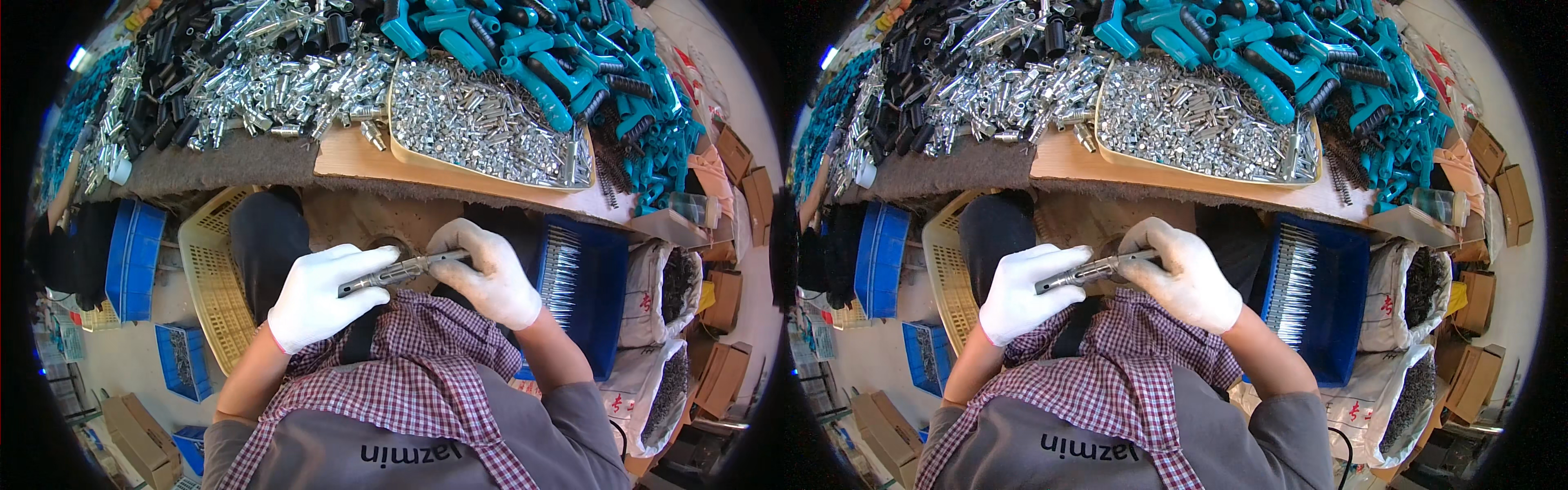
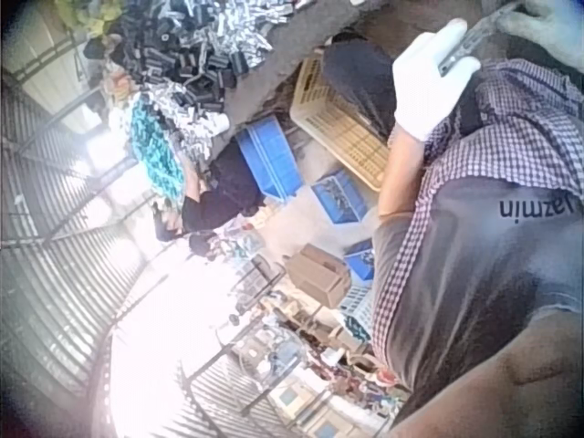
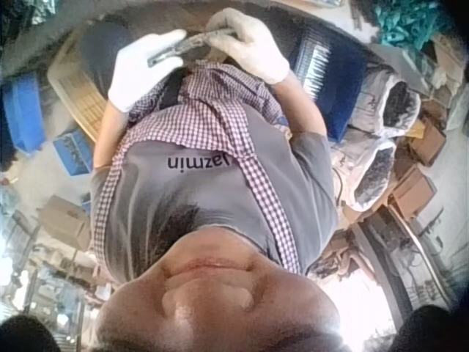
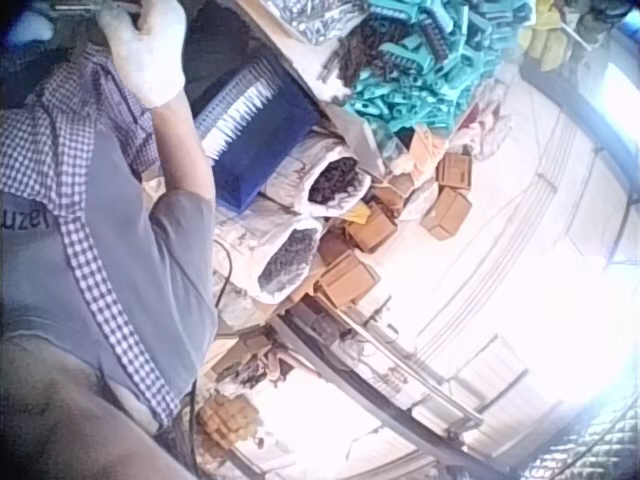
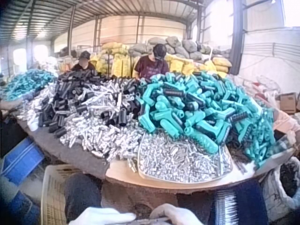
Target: Assembling handheld hardware components, inserting metal cylinders into plastic handles and securing them.
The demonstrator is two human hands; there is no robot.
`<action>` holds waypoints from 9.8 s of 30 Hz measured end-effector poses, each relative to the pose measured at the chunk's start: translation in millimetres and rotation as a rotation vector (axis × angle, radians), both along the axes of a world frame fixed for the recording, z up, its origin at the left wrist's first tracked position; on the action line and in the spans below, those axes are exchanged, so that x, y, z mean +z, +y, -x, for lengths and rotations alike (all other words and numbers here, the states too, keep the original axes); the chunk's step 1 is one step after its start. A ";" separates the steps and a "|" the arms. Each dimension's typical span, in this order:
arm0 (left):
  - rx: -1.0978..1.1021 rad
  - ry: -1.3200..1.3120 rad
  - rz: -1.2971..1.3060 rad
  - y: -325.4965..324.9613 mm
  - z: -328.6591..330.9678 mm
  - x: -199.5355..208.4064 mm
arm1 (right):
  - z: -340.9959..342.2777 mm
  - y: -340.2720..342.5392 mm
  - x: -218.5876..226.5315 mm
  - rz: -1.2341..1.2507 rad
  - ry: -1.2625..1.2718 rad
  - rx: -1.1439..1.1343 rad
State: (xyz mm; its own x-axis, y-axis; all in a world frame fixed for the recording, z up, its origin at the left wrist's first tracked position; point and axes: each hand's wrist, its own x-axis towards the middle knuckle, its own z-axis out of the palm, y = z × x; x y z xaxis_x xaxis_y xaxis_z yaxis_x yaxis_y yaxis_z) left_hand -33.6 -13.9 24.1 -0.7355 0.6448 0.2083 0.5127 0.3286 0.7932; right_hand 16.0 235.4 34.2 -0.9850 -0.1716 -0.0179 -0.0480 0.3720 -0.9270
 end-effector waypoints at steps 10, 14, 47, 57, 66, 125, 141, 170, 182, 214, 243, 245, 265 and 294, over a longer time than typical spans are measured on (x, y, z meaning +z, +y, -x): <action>0.025 -0.095 0.047 -1.0 -3.0 1.4 | -4.9 -4.0 -26.0 0.348 -0.088 -0.002; 0.029 -0.040 0.058 -1.0 -5.6 -0.3 | -14.0 -12.7 -36.5 0.736 -0.259 -0.029; 0.275 -0.139 -0.050 15.5 -14.8 -8.3 | 42.2 278.7 -24.8 -0.851 0.432 -0.897; 0.233 -0.111 -0.017 21.9 -16.1 0.1 | 73.5 267.2 -37.4 -1.131 0.424 -0.642; 0.253 -0.109 -0.029 20.2 -14.3 -5.0 | 53.2 284.9 13.7 -0.511 0.529 -0.945; -0.249 -0.091 0.243 12.7 -17.6 -7.3 | 3.8 20.7 0.1 -0.203 -0.151 0.411; -0.201 -0.008 0.110 17.0 -25.2 1.8 | 2.9 24.7 13.0 -0.037 -0.315 0.415; -0.030 0.035 0.243 17.2 -7.7 4.3 | 59.8 125.9 21.1 -0.695 0.358 -0.408; -0.126 0.108 0.395 20.7 6.1 3.6 | 21.0 30.5 3.3 -0.353 0.389 0.199; 0.032 0.231 0.304 -8.3 -5.6 28.2 | -14.2 15.0 5.1 0.059 -0.080 0.112; -0.111 0.310 0.440 12.8 -9.6 21.6 | -6.7 -41.8 33.1 -1.090 0.552 0.304; -0.117 0.325 0.474 12.1 -9.4 17.3 | 8.2 -34.4 40.9 -0.896 0.382 0.378; -0.025 0.280 0.356 6.9 -9.8 17.1 | 33.0 20.5 41.3 -0.181 0.109 0.307; -0.082 0.213 0.336 22.4 -18.4 33.2 | -9.5 -16.2 -104.3 0.762 -0.067 0.062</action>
State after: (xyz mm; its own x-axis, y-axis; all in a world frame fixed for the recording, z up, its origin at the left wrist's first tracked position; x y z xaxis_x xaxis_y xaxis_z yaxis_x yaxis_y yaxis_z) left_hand -15.1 8.4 57.2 -0.6417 0.7579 0.1180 0.6896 0.5027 0.5214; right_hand 25.5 219.3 -70.1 -0.9742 -0.2153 0.0680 0.0175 -0.3724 -0.9279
